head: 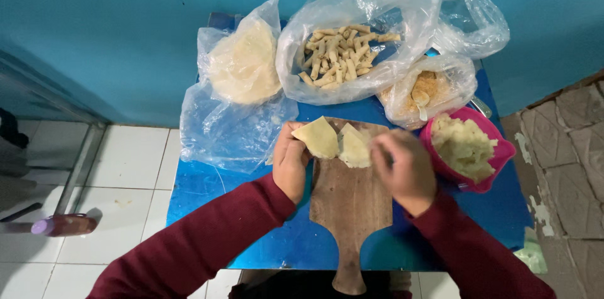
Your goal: The person places filling from a pink bowl onto a square pastry wrapper on a cutting board, using a spoon to scoop the filling, then folds the wrapper over the filling and presses the edges to seal it. The finished roll is placed into a plastic bag with other completed rolls, and the person repeats the process with new wrappers.
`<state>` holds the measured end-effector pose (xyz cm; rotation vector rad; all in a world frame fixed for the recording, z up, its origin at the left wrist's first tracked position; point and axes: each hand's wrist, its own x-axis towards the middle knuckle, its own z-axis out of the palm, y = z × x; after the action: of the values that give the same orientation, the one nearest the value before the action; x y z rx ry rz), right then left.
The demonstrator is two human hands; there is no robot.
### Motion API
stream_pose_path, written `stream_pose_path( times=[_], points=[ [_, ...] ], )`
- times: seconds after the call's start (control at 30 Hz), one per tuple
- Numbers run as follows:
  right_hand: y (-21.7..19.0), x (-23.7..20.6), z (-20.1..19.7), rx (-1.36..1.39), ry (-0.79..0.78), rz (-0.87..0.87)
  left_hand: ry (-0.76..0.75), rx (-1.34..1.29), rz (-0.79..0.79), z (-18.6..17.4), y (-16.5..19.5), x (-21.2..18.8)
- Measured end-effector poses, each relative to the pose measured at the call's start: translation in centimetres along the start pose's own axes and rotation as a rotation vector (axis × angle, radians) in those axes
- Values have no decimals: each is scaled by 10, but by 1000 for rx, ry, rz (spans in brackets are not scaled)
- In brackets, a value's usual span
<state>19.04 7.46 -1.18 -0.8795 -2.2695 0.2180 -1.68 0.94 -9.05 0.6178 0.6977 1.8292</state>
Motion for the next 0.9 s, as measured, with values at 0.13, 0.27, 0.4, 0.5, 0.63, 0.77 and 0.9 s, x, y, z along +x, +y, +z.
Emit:
stream_pose_path(
  times=[0.13, 0.27, 0.4, 0.5, 0.63, 0.77, 0.9],
  points=[
    [-18, -2, 4, -18, -47, -149, -14, -54, -2, 2, 3, 2],
    [-29, 2, -2, -4, -122, -161, -3, -62, -10, 6, 6, 8],
    [-34, 1, -4, 3, -142, -180, 100, 121, -116, 9, 10, 5],
    [-35, 2, -5, 17, -149, -208, 116, 168, -103, 12, 11, 6],
    [-37, 4, -6, 40, -176, -206, 86, 70, -81, 11, 11, 7],
    [-39, 3, -8, 34, -200, -214, 42, 123, -9, 8, 7, 8],
    [-41, 1, -8, -53, -197, -123, 24, 116, -30, 7, 2, 7]
  ],
)
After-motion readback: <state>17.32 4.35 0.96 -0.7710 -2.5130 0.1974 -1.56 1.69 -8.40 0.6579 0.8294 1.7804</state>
